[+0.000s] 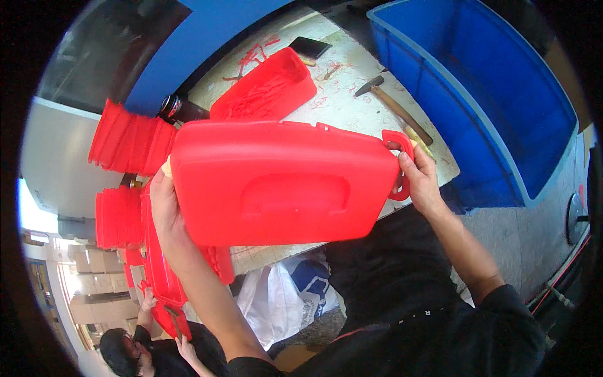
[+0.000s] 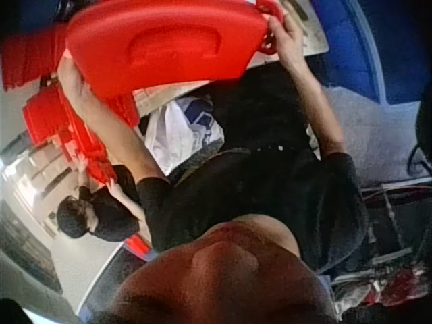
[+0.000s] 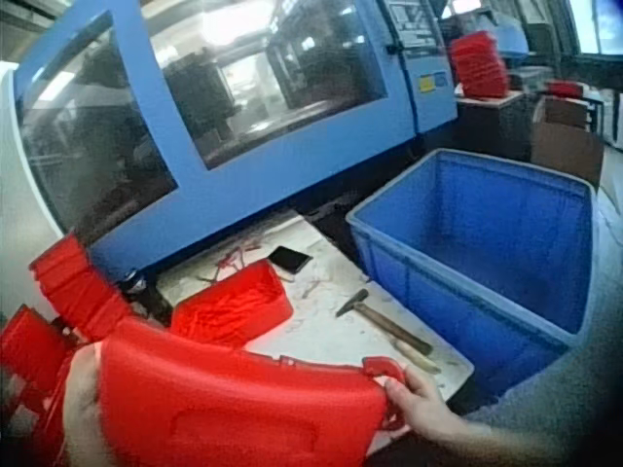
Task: The person repeatedly trims excess plastic flash from red plastic containers using a utility knife. They rotate each container to access different edges, remove small plastic pieces, and place finished units into a cardboard box.
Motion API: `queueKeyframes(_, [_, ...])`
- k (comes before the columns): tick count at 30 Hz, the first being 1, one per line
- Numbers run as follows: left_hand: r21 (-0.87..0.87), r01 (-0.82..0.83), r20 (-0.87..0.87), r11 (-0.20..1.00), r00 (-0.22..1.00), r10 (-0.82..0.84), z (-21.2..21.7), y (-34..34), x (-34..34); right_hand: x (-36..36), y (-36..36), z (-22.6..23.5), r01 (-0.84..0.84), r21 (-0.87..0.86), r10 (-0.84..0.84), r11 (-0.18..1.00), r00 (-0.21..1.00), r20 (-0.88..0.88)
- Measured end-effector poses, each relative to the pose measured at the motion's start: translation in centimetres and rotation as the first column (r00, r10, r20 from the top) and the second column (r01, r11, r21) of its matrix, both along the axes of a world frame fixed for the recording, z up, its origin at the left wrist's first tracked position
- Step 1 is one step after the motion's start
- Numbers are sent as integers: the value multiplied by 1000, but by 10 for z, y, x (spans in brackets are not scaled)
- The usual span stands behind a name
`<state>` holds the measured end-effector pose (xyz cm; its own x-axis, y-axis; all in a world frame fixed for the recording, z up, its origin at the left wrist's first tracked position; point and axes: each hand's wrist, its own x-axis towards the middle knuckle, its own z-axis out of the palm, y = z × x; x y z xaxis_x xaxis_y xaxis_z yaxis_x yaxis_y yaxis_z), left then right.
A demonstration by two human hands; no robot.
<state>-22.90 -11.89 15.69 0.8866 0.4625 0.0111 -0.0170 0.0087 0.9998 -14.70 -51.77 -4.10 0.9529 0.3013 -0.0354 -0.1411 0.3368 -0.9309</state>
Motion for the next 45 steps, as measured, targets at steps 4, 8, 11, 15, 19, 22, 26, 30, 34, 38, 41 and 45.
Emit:
queueKeyframes(4, [-103,73,-15,992,997,-75,-6,8,11,8,4,2,17,50,-13,999,996,-91])
queueKeyframes(8, [-169,129,-53,977,989,-140,-21,31,27,12,7,1,25,70,-16,997,992,-126])
queueKeyframes(11, [-108,27,-116,994,992,-39,-29,36,39,14,6,0,16,77,-4,997,987,-159])
queueKeyframes(15, [-198,16,12,980,1000,-14,-15,19,39,20,-1,4,44,-57,-49,997,995,-90])
queueKeyframes(19, [-168,38,212,985,977,-1,18,1,-8,29,-11,12,139,-413,-113,900,990,88])
queueKeyframes(22, [506,311,508,805,646,-569,21,-8,-30,25,-12,9,-10,-376,-3,926,999,-33])
queueKeyframes(26, [928,142,214,346,556,-803,14,-39,-65,9,-3,-9,-168,2,155,986,904,-397])
queueKeyframes(30, [959,169,103,226,536,-838,22,-62,-98,-13,-1,-21,-79,-136,30,987,943,-333])
queueKeyframes(34, [975,37,155,219,595,-789,16,-56,-101,-21,-6,-17,178,9,-177,984,980,-91])
queueKeyframes(38, [753,-168,572,637,646,-506,-20,-64,-79,-19,-16,-10,295,65,-300,953,949,94])
queueKeyframes(41, [449,-360,755,818,642,-132,-38,-78,-66,-16,-19,-12,350,95,-360,932,924,127])
queueKeyframes(45, [310,-326,750,893,661,-20,-47,-76,-57,-19,-23,-15,348,107,-361,931,922,139])
